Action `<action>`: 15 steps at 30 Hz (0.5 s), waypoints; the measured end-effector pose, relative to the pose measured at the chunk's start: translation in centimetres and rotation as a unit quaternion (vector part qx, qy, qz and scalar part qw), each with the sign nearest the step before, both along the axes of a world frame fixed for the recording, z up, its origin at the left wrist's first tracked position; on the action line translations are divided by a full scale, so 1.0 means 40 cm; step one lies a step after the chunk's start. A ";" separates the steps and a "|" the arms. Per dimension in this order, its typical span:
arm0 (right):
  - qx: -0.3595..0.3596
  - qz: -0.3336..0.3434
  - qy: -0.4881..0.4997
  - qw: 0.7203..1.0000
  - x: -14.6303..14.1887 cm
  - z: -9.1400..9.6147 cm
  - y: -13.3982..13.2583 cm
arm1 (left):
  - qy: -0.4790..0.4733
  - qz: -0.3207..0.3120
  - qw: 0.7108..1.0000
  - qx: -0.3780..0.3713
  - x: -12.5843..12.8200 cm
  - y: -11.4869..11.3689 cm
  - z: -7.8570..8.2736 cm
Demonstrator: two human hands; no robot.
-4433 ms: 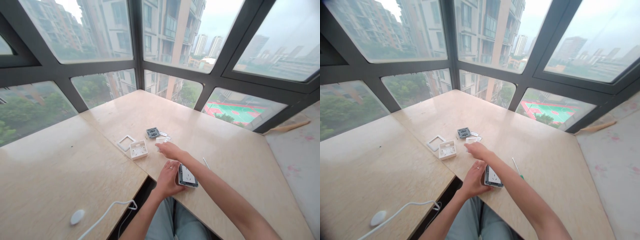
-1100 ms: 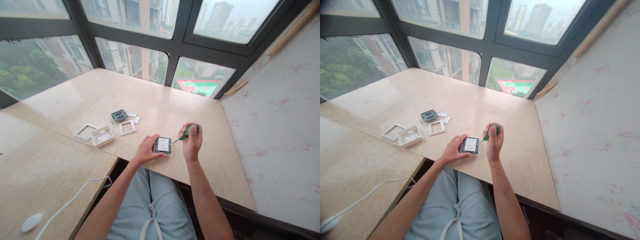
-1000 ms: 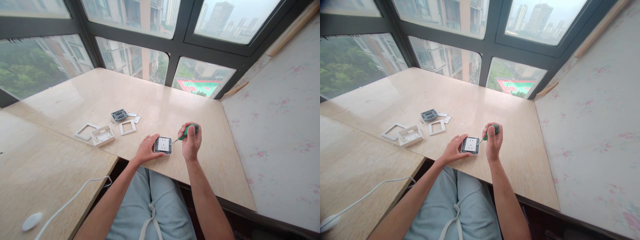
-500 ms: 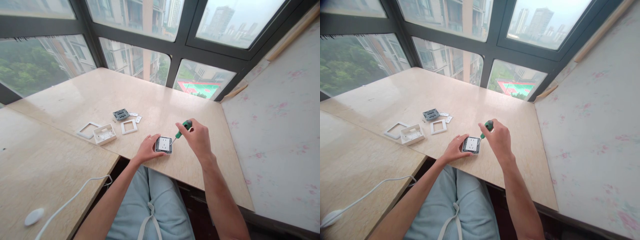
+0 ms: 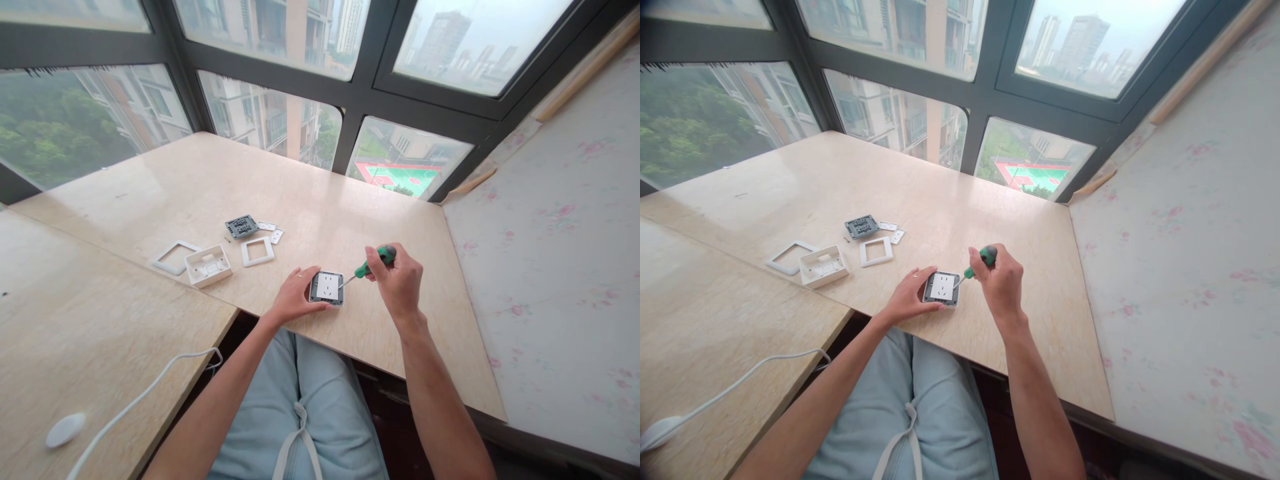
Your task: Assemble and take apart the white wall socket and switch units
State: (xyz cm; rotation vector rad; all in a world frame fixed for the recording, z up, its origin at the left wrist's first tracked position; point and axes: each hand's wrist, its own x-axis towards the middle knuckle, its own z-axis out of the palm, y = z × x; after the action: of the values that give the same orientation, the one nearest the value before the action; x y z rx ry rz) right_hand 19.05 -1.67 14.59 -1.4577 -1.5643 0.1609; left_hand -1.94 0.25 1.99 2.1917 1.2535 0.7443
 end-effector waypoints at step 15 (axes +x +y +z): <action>-0.009 -0.036 0.001 0.999 0.013 -0.005 0.030 | -0.005 0.000 1.000 -0.008 -0.001 0.000 0.002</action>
State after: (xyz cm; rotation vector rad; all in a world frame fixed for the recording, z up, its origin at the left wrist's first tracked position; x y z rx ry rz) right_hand 19.58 -0.45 14.40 -1.5255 -1.5104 0.1340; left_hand -1.99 0.27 2.06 2.1736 1.2492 0.7421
